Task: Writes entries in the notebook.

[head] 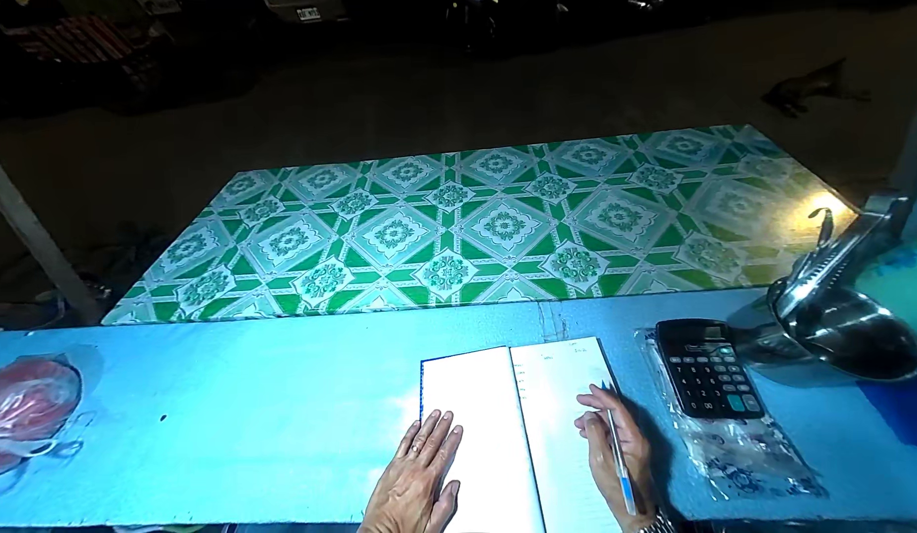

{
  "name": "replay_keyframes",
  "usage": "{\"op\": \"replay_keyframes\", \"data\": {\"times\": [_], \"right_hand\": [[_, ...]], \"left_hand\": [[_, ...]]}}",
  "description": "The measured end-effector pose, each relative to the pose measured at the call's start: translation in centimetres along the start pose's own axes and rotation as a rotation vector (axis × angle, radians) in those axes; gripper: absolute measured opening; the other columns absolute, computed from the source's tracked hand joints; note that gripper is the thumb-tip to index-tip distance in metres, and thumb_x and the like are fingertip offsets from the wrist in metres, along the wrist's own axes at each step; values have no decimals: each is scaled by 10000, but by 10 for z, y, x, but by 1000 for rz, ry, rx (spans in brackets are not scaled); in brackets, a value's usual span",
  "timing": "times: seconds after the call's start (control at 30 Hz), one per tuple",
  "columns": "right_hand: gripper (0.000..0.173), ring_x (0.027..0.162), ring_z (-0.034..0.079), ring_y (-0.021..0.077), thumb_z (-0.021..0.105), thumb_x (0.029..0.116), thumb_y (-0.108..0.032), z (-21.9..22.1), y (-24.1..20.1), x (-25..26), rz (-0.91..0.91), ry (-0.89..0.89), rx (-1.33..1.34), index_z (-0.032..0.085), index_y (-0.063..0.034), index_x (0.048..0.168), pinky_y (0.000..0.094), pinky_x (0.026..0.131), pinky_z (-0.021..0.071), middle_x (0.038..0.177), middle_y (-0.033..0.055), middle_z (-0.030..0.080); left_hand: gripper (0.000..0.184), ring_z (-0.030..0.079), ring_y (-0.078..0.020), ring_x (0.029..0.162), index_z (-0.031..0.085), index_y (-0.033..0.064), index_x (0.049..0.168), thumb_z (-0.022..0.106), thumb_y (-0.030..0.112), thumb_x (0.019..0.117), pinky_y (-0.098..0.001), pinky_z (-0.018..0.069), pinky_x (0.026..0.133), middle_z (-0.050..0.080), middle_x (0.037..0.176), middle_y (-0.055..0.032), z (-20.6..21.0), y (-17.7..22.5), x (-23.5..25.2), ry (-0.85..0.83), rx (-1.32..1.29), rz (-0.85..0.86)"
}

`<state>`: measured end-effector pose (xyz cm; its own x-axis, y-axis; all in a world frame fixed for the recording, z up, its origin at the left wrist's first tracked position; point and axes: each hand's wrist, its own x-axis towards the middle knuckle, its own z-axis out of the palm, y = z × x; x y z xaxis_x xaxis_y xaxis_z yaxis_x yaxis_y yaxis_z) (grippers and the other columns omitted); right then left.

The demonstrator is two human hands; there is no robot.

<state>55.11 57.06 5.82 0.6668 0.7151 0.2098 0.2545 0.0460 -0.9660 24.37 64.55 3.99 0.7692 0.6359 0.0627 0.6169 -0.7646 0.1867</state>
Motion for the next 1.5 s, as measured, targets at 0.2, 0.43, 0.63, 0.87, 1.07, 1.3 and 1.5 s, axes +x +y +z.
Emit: {"op": "replay_keyframes", "data": {"times": [0.2,0.43,0.63,0.87,1.07,1.3,1.5], "right_hand": [[390,697,680,74,513,885,-9,-1,0,-1,-14,-19,-17,621,130,1233,211,599,586,1072,124,728],[379,697,682,81,518,890,-4,-2,1,0,-21,-21,-30,623,129,1230,217,598,587,1071,131,729],[379,699,686,78,508,896,-8,-2,0,0,-5,-23,-28,627,124,1231,218,605,593,1068,122,730],[496,702,702,111,355,1016,-162,-4,-10,2,115,-4,-6,508,151,1369,255,619,603,1033,103,748],[469,749,669,48,364,1059,-236,-1,-18,1,-72,-51,-34,716,59,1151,193,677,585,916,50,707],[289,661,647,42,517,1035,-181,33,-5,7,-97,-289,38,749,-10,1038,189,612,569,820,12,709],[186,609,607,42,604,965,-135,27,7,8,-87,-311,69,749,-32,1018,193,542,532,813,7,702]], "left_hand": [[648,349,-266,1522,463,184,1549,276,504,1018,-517,274,1225,421,1622,-59,2,0,-1,19,6,2],[651,371,-262,1511,485,182,1535,273,513,1017,-514,293,1215,443,1608,-58,3,0,0,41,-2,1],[652,366,-256,1514,483,188,1535,259,512,1017,-507,281,1221,443,1609,-56,3,1,0,40,1,-6],[658,376,-255,1508,492,186,1530,259,515,1010,-504,289,1216,454,1601,-58,6,-1,-2,59,7,4],[655,343,-247,1525,467,193,1547,256,521,1020,-498,260,1230,430,1617,-55,6,-2,-1,45,1,5],[654,357,-239,1517,469,203,1540,249,517,1011,-484,266,1228,449,1604,-52,9,-3,-2,86,13,10],[642,373,-242,1508,484,190,1527,251,500,1016,-484,273,1228,464,1591,-65,3,1,0,74,-23,-14]]}}
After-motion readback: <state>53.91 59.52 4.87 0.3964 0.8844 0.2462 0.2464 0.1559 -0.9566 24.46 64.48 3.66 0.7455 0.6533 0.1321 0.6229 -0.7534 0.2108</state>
